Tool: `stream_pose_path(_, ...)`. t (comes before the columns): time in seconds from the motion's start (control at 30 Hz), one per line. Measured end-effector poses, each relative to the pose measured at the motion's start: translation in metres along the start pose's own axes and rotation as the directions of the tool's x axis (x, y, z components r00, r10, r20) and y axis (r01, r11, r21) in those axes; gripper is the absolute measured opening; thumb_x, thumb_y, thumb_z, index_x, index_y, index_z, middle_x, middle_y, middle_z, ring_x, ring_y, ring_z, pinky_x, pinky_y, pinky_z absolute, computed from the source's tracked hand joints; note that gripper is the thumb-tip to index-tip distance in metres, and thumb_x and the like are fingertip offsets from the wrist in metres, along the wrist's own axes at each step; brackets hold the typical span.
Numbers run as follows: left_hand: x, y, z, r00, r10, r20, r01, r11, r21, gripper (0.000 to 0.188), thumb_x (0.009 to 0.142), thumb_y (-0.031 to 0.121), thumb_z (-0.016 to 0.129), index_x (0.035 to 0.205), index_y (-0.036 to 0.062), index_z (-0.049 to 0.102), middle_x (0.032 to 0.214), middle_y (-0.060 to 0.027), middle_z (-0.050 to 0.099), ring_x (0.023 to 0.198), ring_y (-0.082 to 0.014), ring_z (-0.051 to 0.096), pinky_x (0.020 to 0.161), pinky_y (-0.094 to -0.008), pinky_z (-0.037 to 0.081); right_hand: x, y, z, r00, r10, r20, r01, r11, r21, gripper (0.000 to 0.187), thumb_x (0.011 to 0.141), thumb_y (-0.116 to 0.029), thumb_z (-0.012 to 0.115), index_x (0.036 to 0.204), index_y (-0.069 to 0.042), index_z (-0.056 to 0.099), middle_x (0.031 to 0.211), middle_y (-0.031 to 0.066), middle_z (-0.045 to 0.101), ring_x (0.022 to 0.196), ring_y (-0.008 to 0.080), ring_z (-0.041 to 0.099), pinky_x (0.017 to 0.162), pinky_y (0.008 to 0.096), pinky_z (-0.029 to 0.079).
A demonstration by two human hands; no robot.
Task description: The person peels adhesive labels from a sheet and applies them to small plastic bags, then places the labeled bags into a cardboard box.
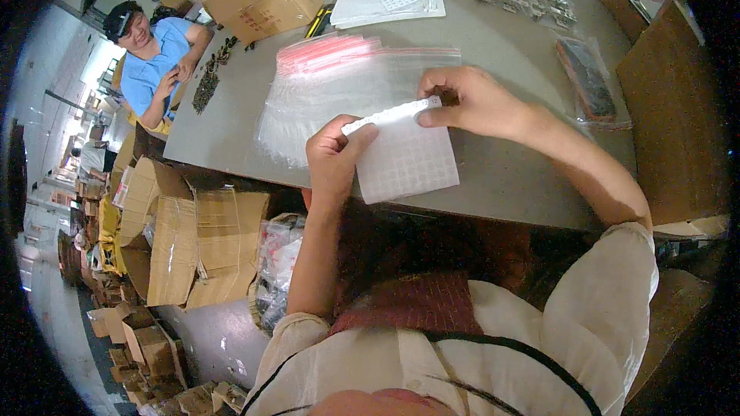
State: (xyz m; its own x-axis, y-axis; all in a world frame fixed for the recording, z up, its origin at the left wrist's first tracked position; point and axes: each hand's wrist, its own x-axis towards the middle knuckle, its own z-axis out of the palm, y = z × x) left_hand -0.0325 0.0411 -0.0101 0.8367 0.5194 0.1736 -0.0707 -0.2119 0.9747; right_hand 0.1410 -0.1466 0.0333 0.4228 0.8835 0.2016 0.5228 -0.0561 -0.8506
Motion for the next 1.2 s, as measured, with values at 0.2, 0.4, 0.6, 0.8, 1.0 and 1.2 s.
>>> stream_pose_path(0.2,-0.002,-0.004,0.002,1.000,0.024,-0.018,-0.024,1.000,0.000,0.010,0.090,0.007,0.073,0.094,-0.0017,0.071,0.071,0.0016,0.065,0.061,-0.0031,0.055,0.055,-0.0199,0.042,0.003,-0.001,-0.007,0.967,0.202,0.154,-0.232,0.949,0.215,0.017,0.089,-0.012,0.077,0.090,-0.001,0.064,0.068,0.0022,0.062,0.059,0.0096,0.058,0.054,0.0280,0.048)
stream_pose_path(0.4,-0.006,-0.001,0.005,1.000,-0.006,-0.008,0.007,0.994,0.107,0.014,0.088,0.013,0.076,0.094,0.0012,0.072,0.065,0.0031,0.056,0.060,-0.0044,0.045,0.055,-0.0234,0.039,0.001,-0.009,-0.016,0.984,-0.169,0.048,0.175,0.959,-0.223,0.017,0.087,-0.007,0.074,0.097,-0.001,0.061,0.086,0.0093,0.065,0.075,0.0215,0.066,0.067,0.0352,0.053)
stream_pose_path(0.6,-0.004,-0.005,0.006,0.999,0.051,0.002,-0.051,0.991,0.127,0.013,0.088,0.012,0.077,0.094,0.0014,0.073,0.064,0.0015,0.056,0.059,-0.0049,0.044,0.054,-0.0238,0.038,-0.006,-0.024,-0.009,0.952,-0.264,0.154,0.306,0.836,-0.456,0.014,0.085,0.002,0.065,0.096,-0.001,0.057,0.094,0.0158,0.063,0.089,0.0393,0.064,0.076,0.0453,0.051)
stream_pose_path(0.8,-0.006,-0.002,0.008,0.999,0.033,0.011,-0.034,0.996,0.087,0.012,0.088,0.011,0.076,0.094,0.0012,0.073,0.065,0.0000,0.058,0.060,-0.0050,0.046,0.055,-0.0238,0.040,-0.010,-0.025,0.003,0.966,-0.226,0.122,0.256,0.815,-0.520,0.012,0.086,0.001,0.064,0.094,-0.001,0.056,0.096,0.0154,0.061,0.091,0.0384,0.064,0.077,0.0462,0.052)
stream_pose_path(1.0,-0.007,0.000,0.008,0.998,0.049,0.026,-0.052,0.992,0.119,0.013,0.088,0.011,0.076,0.094,0.0007,0.072,0.066,0.0006,0.059,0.062,-0.0045,0.048,0.057,-0.0235,0.041,-0.014,-0.016,0.009,0.945,-0.307,0.116,0.312,0.731,-0.606,0.019,0.083,0.001,0.069,0.099,-0.003,0.058,0.098,0.0126,0.059,0.090,0.0361,0.062,0.075,0.0451,0.051)
stream_pose_path(1.2,-0.004,0.000,0.006,0.999,0.008,0.053,-0.015,0.991,0.130,0.008,0.091,0.006,0.072,0.091,-0.0018,0.070,0.075,0.0022,0.064,0.067,-0.0037,0.054,0.059,-0.0208,0.044,-0.016,-0.012,0.013,0.901,-0.410,0.143,0.392,0.626,-0.674,0.026,0.073,0.008,0.065,0.098,0.003,0.058,0.101,0.0172,0.059,0.091,0.0370,0.062,0.076,0.0427,0.055)
